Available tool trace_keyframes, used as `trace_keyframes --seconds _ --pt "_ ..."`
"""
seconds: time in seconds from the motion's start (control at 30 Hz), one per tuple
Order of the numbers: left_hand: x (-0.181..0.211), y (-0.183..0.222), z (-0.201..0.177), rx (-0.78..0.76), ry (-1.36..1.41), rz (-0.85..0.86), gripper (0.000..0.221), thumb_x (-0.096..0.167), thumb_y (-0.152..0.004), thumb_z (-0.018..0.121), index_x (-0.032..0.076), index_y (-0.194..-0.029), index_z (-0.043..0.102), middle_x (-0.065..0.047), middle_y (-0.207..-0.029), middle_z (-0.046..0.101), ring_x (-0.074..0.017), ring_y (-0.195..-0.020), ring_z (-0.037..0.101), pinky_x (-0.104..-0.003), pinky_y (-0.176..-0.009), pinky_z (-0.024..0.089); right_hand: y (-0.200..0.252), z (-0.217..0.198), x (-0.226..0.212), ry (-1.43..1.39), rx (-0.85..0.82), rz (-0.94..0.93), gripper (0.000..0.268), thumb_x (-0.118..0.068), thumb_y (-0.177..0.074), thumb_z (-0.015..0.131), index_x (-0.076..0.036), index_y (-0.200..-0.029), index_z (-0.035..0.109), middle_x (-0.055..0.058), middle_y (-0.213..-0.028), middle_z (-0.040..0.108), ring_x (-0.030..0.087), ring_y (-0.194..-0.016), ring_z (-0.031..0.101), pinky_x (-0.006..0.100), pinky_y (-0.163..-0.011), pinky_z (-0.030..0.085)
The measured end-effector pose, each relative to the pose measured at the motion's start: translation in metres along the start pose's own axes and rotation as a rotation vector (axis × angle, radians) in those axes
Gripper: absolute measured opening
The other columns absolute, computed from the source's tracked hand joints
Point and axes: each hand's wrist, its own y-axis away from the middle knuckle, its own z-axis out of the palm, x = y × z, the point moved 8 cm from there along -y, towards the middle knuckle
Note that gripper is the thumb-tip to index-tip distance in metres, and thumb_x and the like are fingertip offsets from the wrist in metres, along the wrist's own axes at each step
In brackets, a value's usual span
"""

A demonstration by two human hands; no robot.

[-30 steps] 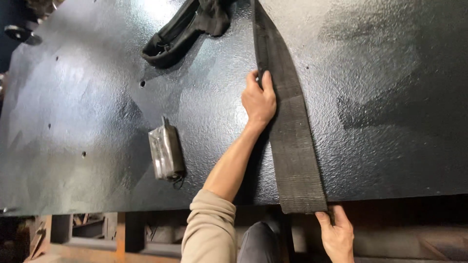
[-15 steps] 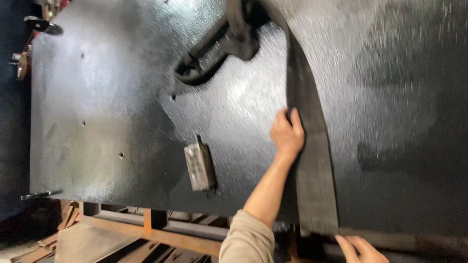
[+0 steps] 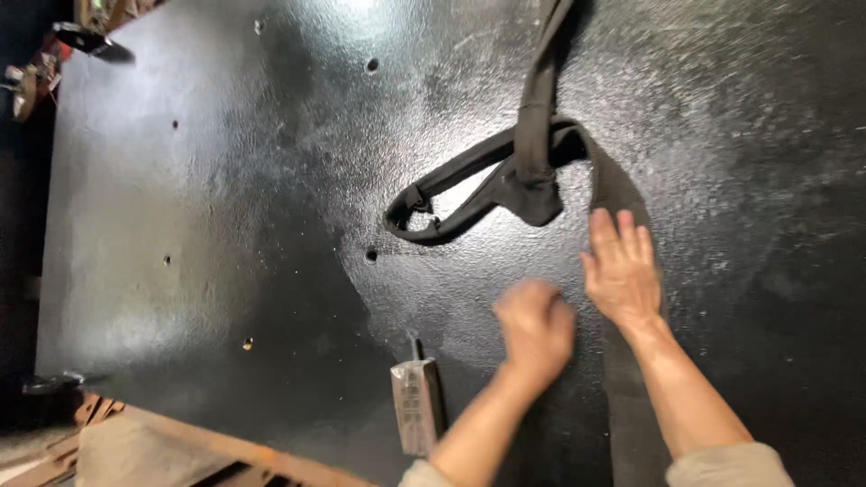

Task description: Preparing a large metal plate for lifting by adjusting a heavy-duty strap and handling a metal block.

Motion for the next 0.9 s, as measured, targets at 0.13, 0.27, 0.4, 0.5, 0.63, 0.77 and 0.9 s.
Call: trace_keyframes --seconds 0.13,0.27,0.4,0.5,0.63,0.77,0.9 --pt "-0.11 -0.069 -0.075 0.029 -0.806 0.128 0.043 0.024 -0.083 0.073 0.001 -0.117 0.062 -0.022 -0.121 0.065 -0.0417 -0.118 0.058 -0.062 -0.108 0.033 0.027 -0.008 0.001 -0.161 -0.025 0.121 0.068 -0.023 -0.097 0.066 0.0 -0.157 0.042 0.018 -0.164 0.042 0.04 -0.154 0.036 0.055 -0.126 0.029" --pt "-0.167 -0.15 -0.143 -0.237 -1.017 0.017 0.018 0.026 -0.092 0.073 0.01 -0.098 0.069 -0.012 -0.091 0.072 -0.0331 -0.085 0.071 -0.057 -0.094 0.047 0.011 0.008 0.018 -0.124 -0.012 0.136 0.074 -0.026 -0.096 0.064 0.006 -0.157 0.035 0.027 -0.165 0.033 0.039 -0.151 0.036 0.053 -0.124 0.027" --pt "0.054 -0.214 -0.195 -0.079 -0.811 -0.015 0.023 0.027 -0.089 0.075 0.006 -0.082 0.067 -0.013 -0.068 0.068 -0.0347 -0.059 0.067 -0.048 -0.055 0.052 0.016 0.01 0.023 -0.199 0.033 0.199 0.075 -0.028 -0.098 0.063 0.006 -0.156 0.031 0.026 -0.165 0.031 0.04 -0.153 0.036 0.05 -0.127 0.028" --pt "0.189 -0.191 -0.157 -0.17 -0.518 0.169 0.012 0.016 -0.087 0.07 0.008 -0.079 0.068 -0.012 -0.065 0.066 -0.0282 -0.057 0.068 -0.042 -0.054 0.053 0.029 0.005 0.026 -0.34 0.13 0.233 0.083 -0.029 -0.096 0.061 0.013 -0.156 0.023 0.036 -0.162 0.025 0.05 -0.15 0.033 0.052 -0.125 0.028" --pt "0.235 -0.113 -0.073 -0.328 -0.367 0.146 0.022 0.015 -0.091 0.073 0.005 -0.076 0.06 -0.015 -0.065 0.062 -0.0336 -0.054 0.062 -0.045 -0.053 0.049 0.02 -0.014 0.031 -0.454 0.225 0.244 0.081 -0.028 -0.098 0.059 0.013 -0.158 0.023 0.039 -0.162 0.027 0.053 -0.149 0.034 0.052 -0.126 0.03" --pt "0.206 -0.053 -0.048 -0.202 -0.322 -0.002 0.028 0.014 -0.095 0.073 0.002 -0.077 0.055 -0.017 -0.065 0.059 -0.0372 -0.055 0.06 -0.044 -0.05 0.045 0.019 -0.009 0.038 -0.532 0.16 0.316 0.08 -0.027 -0.093 0.06 0.011 -0.154 0.027 0.038 -0.16 0.03 0.052 -0.145 0.036 0.052 -0.123 0.031" --pt "0.174 -0.01 -0.051 -0.092 -0.247 -0.184 0.022 0.015 -0.096 0.07 0.001 -0.083 0.059 -0.016 -0.066 0.062 -0.0311 -0.055 0.062 -0.041 -0.05 0.046 0.028 -0.004 0.034 -0.549 0.151 0.277 0.078 -0.023 -0.096 0.058 0.014 -0.155 0.024 0.038 -0.16 0.032 0.051 -0.146 0.037 0.051 -0.122 0.032"
